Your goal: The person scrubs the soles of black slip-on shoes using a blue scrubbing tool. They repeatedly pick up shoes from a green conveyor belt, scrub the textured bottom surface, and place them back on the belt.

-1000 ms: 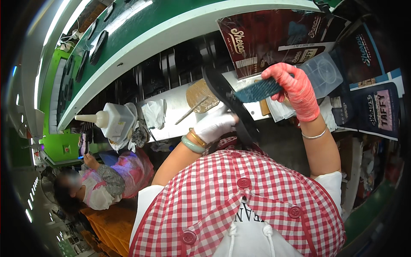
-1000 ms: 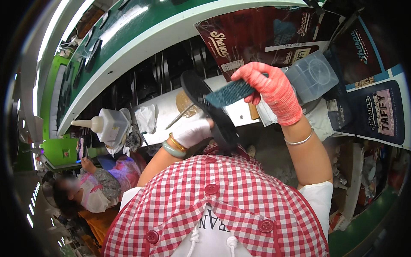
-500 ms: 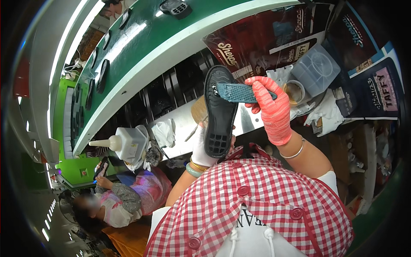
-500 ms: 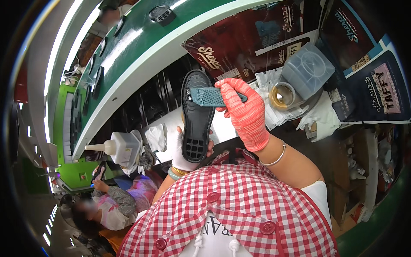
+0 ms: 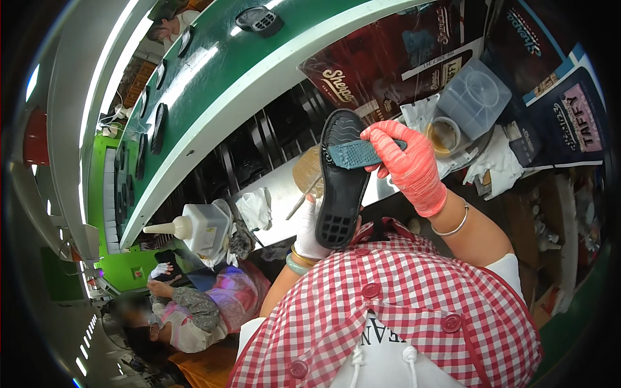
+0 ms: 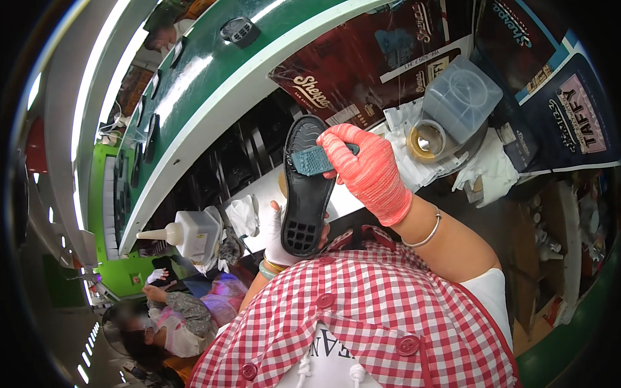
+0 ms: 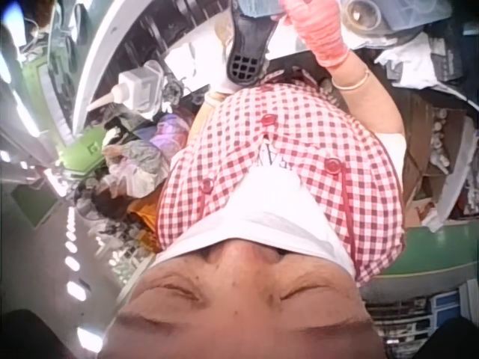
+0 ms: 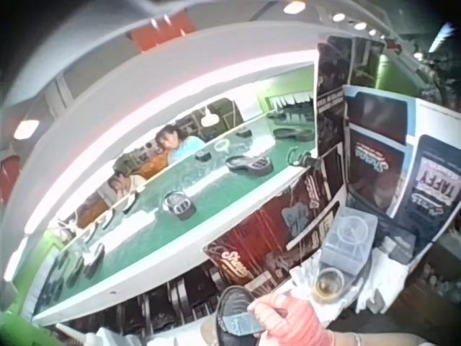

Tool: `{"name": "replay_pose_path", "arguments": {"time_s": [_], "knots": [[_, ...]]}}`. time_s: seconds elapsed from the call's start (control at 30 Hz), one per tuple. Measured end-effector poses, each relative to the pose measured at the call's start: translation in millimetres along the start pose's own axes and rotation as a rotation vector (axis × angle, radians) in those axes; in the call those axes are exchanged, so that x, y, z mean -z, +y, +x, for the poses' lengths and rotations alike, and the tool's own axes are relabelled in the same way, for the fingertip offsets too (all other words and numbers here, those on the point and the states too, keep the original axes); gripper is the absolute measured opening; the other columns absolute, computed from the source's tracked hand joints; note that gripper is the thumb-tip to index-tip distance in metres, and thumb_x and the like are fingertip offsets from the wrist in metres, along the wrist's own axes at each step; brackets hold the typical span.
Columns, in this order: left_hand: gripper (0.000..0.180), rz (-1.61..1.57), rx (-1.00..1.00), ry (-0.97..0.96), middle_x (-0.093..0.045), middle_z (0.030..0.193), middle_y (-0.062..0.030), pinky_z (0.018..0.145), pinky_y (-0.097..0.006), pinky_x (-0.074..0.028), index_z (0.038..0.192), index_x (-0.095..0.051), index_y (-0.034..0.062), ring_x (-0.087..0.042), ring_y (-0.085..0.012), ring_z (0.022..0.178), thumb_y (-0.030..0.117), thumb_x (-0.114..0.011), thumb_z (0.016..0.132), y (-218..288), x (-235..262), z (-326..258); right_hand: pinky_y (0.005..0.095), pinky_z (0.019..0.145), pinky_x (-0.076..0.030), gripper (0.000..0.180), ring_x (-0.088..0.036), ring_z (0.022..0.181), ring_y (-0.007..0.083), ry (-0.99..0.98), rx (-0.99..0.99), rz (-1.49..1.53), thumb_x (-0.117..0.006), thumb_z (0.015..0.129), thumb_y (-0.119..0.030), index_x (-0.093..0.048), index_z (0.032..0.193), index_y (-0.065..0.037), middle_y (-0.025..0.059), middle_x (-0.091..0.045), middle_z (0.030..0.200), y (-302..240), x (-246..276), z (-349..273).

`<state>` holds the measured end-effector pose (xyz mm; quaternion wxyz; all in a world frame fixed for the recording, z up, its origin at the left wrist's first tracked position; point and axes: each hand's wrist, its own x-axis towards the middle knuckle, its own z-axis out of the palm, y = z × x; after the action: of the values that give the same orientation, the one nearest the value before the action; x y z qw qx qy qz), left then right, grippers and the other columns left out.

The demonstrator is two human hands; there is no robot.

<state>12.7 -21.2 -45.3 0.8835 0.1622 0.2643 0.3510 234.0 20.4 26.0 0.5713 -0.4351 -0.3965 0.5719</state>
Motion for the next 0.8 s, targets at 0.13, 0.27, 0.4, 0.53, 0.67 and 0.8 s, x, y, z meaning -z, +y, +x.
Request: {"name": "replay_pose_path", "arguments": {"time_s": [0.13,0.27,0.4,0.53,0.67,0.8], "knots": [[0.083,0.012,0.006,0.094,-0.053,0.115,-0.0169,0.076,-0.038,-0.048,0.132,-0.039,0.0079,-0.056,-0.0264,0.093,0.073,-0.034,0.081,1,-10,1,0.0199,0.051,-0.046,0.021,-0.061,0.060,0.0097,-0.026,-0.018,-0.016,-0.056,0.090,-0.019,-0.064,0.094,0.001,0.0048,-0.064,0.078,-2,1,-2],[0.087,0.098,-0.018,0.298,-0.058,0.101,-0.0157,0.055,-0.033,-0.049,0.122,-0.047,0.0029,-0.059,-0.0256,0.074,0.077,-0.033,0.078,2,-33,3,0.0201,0.051,-0.046,0.021,-0.060,0.060,0.0087,-0.032,-0.057,-0.062,-0.057,0.089,-0.018,-0.064,0.093,0.001,0.0045,-0.063,0.076,-6,2,-6],[0.089,0.136,-0.038,0.318,-0.059,0.097,-0.0158,0.054,-0.033,-0.049,0.119,-0.049,0.0026,-0.059,-0.0255,0.070,0.079,-0.027,0.079,2,-32,8,0.0201,0.052,-0.046,0.020,-0.059,0.060,0.0081,-0.053,-0.070,-0.087,-0.057,0.089,-0.018,-0.064,0.094,0.001,0.0039,-0.062,0.074,-5,3,-9],[0.086,0.131,-0.038,0.211,-0.058,0.098,-0.0150,0.063,-0.034,-0.048,0.121,-0.048,0.0044,-0.058,-0.0248,0.077,0.076,-0.022,0.081,2,-27,13,0.0203,0.052,-0.046,0.020,-0.059,0.061,0.0085,-0.057,-0.073,-0.072,-0.057,0.089,-0.017,-0.063,0.095,0.001,0.0043,-0.061,0.074,-1,3,-13],[0.082,0.061,-0.013,-0.054,-0.057,0.112,-0.0143,0.076,-0.036,-0.048,0.127,-0.046,0.0075,-0.057,-0.0245,0.092,0.073,-0.021,0.084,5,1,15,0.0217,0.054,-0.049,0.020,-0.059,0.064,0.0095,-0.082,-0.101,-0.077,-0.056,0.089,-0.015,-0.062,0.095,0.002,0.0060,-0.060,0.074,0,-1,-20],[0.082,0.130,-0.134,0.205,-0.059,0.107,-0.0123,0.069,-0.036,-0.048,0.122,-0.049,0.0068,-0.058,-0.0238,0.085,0.073,-0.021,0.083,3,-21,27,0.0235,0.058,-0.052,0.017,-0.060,0.068,0.0115,-0.199,0.112,-0.293,-0.052,0.091,-0.010,-0.062,0.095,0.004,0.0082,-0.061,0.080,4,-1,-28]]}}
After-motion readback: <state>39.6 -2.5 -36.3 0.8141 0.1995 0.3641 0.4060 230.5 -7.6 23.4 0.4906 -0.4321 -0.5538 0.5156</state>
